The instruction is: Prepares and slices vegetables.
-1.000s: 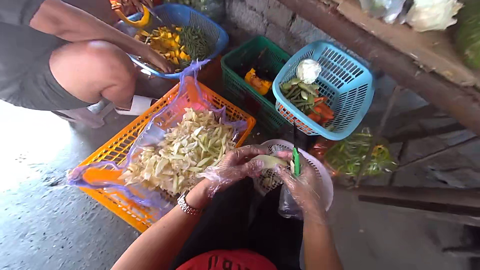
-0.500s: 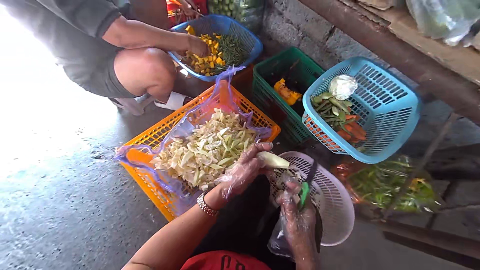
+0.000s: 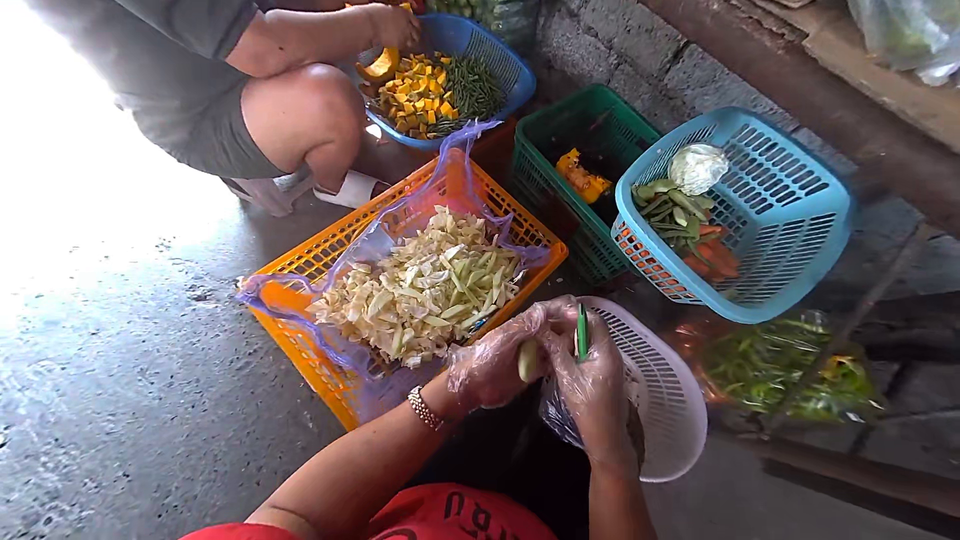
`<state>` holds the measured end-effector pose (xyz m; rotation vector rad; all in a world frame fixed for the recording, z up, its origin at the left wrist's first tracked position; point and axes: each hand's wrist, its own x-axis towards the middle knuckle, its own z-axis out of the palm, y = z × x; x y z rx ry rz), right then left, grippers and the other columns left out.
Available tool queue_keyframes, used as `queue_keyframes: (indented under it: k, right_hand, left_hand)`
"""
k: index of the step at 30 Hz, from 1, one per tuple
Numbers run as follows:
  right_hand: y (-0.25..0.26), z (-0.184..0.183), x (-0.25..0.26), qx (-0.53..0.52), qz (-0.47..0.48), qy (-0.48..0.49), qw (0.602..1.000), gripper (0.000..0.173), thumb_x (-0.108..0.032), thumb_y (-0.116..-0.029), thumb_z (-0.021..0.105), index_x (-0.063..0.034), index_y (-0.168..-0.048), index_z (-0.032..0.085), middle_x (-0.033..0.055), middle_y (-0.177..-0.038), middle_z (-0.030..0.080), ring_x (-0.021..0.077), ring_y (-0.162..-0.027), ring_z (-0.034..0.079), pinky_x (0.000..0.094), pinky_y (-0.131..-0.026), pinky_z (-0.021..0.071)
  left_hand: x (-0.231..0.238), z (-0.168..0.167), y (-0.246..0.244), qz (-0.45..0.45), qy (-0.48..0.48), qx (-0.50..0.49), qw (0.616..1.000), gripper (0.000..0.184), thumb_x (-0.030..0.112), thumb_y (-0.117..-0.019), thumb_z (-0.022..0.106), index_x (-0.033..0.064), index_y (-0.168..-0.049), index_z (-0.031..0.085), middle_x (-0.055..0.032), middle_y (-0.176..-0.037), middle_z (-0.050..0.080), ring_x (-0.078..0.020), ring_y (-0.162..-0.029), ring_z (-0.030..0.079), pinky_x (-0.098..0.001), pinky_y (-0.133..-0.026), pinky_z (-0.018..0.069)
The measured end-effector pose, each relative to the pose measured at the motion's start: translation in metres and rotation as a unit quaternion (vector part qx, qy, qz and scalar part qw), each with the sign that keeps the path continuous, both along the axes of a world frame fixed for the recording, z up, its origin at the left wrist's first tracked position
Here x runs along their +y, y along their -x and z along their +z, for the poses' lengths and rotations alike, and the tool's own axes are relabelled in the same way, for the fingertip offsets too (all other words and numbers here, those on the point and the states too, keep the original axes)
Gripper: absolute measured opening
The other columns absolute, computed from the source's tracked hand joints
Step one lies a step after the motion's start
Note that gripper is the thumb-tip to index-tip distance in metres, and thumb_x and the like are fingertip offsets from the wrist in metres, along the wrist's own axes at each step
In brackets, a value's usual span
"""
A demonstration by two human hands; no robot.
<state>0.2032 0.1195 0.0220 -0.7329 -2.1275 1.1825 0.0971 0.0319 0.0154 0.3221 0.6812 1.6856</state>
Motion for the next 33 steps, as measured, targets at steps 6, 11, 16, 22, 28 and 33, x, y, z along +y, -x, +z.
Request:
queue_keyframes:
  k: [6, 11, 16, 22, 28, 33]
  right_hand:
    - [-0.033, -0.009, -0.027, 0.007, 0.007, 0.016, 1.000, 0.068, -0.051, -0.1061, 0.040, 0.0123, -0.124, 0.057, 0.0047, -0.091, 0.062, -0.0012, -0.077, 0.056, 0.0172, -0.072, 0.0502]
    - [-0.054, -0.024, -0.060, -0.039, 0.058, 0.058, 0.996, 0.052, -0.040, -0.1082, 0.040, 0.0044, -0.114, 0.067, 0.0027, -0.086, 0.065, -0.0044, -0.070, 0.055, 0.0123, -0.069, 0.0487]
    - [-0.052, -0.028, -0.068, -0.057, 0.066, 0.060, 0.994, 0.058, -0.047, -0.1076, 0.038, 0.0025, -0.113, 0.067, 0.0022, -0.078, 0.061, -0.0013, -0.065, 0.054, 0.0155, -0.065, 0.0487]
    - [-0.043, -0.014, -0.061, 0.020, 0.057, 0.248, 0.967, 0.060, -0.056, -0.0965, 0.058, -0.0001, -0.118, 0.061, -0.0117, -0.079, 0.058, -0.0085, -0.062, 0.049, 0.0113, -0.057, 0.0449]
    - [-0.027, -0.005, -0.047, 0.084, 0.001, 0.372, 0.925, 0.021, -0.019, -0.0929, 0.067, -0.0014, -0.103, 0.063, -0.0022, -0.075, 0.068, 0.0005, -0.054, 0.057, 0.0168, -0.052, 0.0502]
    - [-0.036, 0.008, -0.003, 0.085, -0.028, 0.209, 0.974, 0.017, -0.008, -0.0899, 0.065, -0.0011, -0.105, 0.065, -0.0070, -0.088, 0.069, -0.0032, -0.072, 0.062, 0.0147, -0.065, 0.0537]
  left_hand:
    - [0.004, -0.009, -0.001, 0.131, 0.041, -0.140, 0.981, 0.039, 0.024, -0.1117, 0.027, 0.0083, -0.101, 0.061, -0.0027, -0.079, 0.065, -0.0136, -0.071, 0.067, -0.0277, -0.069, 0.0602]
    - [0.006, -0.017, 0.006, 0.186, 0.002, -0.100, 0.978, 0.056, 0.036, -0.1115, 0.015, 0.0052, -0.107, 0.061, -0.0030, -0.073, 0.063, -0.0118, -0.063, 0.064, -0.0239, -0.063, 0.0579]
    - [0.007, -0.011, 0.001, 0.217, 0.004, -0.057, 0.974, 0.059, 0.039, -0.1111, 0.012, 0.0075, -0.105, 0.062, -0.0008, -0.072, 0.062, -0.0090, -0.061, 0.063, -0.0209, -0.061, 0.0564]
    - [0.003, -0.017, 0.000, 0.223, -0.031, -0.026, 0.974, 0.040, 0.027, -0.1105, 0.024, 0.0106, -0.113, 0.060, 0.0009, -0.072, 0.062, -0.0098, -0.065, 0.064, -0.0234, -0.067, 0.0570]
    - [-0.003, -0.010, -0.012, 0.200, -0.064, 0.184, 0.960, 0.041, 0.030, -0.1082, 0.029, 0.0061, -0.127, 0.056, -0.0018, -0.106, 0.072, -0.0139, -0.103, 0.068, -0.0316, -0.093, 0.0563]
    - [-0.016, -0.006, 0.013, 0.019, -0.029, 0.219, 0.975, 0.056, 0.038, -0.1074, 0.026, -0.0027, -0.126, 0.060, -0.0077, -0.128, 0.065, -0.0143, -0.114, 0.064, -0.0343, -0.097, 0.0538]
